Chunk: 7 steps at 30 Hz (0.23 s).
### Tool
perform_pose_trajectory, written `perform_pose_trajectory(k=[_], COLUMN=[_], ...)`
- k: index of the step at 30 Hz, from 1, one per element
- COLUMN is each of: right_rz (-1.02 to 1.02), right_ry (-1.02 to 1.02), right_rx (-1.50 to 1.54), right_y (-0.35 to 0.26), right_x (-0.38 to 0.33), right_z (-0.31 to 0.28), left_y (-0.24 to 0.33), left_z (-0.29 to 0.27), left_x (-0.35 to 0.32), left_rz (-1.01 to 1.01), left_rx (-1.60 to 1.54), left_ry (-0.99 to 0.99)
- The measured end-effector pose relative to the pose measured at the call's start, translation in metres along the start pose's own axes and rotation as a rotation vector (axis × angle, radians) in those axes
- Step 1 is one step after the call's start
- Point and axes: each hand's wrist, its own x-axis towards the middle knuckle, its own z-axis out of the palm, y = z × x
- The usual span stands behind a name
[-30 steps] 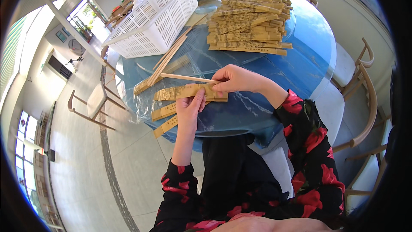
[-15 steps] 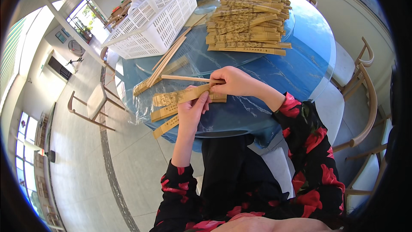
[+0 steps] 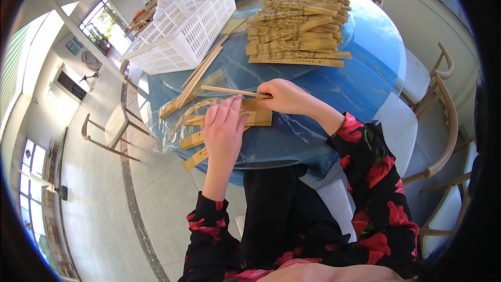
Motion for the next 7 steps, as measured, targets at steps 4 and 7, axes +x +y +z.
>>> perform_pose_trajectory(k=[4,7], right_rz=[0.002,-0.006], right_ry=[-0.01,-0.029], right_rx=[-0.049,-0.059], right_y=[-0.003,-0.001], right_x=[0.0,0.001], right_z=[-0.003,0.0], left_y=[-0.001,0.003], left_z=[0.0,-0.004], left_x=[-0.012,-0.007], left_rz=[-0.125,-0.105], left_rx=[0.068,0.066], left_ry=[-0.088,-0.054])
